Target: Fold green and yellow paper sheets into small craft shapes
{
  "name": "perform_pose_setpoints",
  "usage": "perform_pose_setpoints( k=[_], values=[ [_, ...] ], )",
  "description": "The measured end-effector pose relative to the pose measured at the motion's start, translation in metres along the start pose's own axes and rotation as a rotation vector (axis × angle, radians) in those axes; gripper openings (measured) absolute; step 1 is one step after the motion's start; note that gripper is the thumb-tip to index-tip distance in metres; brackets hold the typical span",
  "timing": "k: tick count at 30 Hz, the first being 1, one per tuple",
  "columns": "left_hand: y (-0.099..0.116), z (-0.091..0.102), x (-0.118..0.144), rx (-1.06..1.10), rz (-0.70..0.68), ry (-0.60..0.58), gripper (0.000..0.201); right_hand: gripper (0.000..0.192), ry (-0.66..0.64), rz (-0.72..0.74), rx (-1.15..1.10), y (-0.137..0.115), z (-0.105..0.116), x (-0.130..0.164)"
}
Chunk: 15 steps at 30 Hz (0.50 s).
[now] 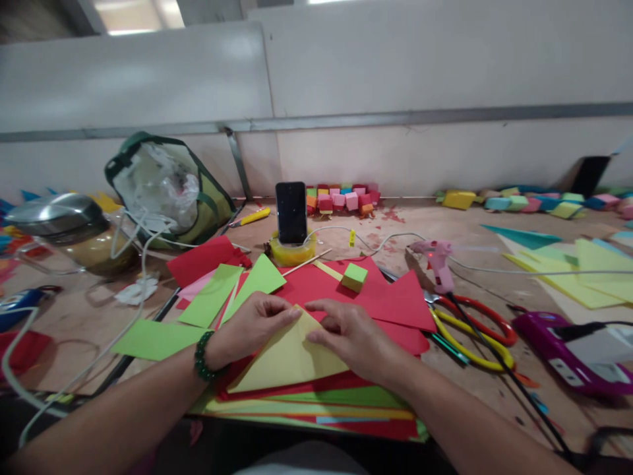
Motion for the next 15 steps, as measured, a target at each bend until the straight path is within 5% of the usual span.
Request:
perform_pose_setpoints(
  k=[15],
  values=[
    [-0.0003,-0.0005,-0.0003,-0.008,-0.017,0.011,0.043,0.044,-0.011,0.017,0.015,-0.0004,-0.0007,0.0001]
  ],
)
Point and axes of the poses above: each hand's wrist, its own x-axis away from the middle knuckle, its own z-axis out of the back of the hand, y = z × x, the point moved 5 cm from there along -x, towards the middle knuckle, and after that the axes turned 3 degrees about -y, right-handed, at the moved point
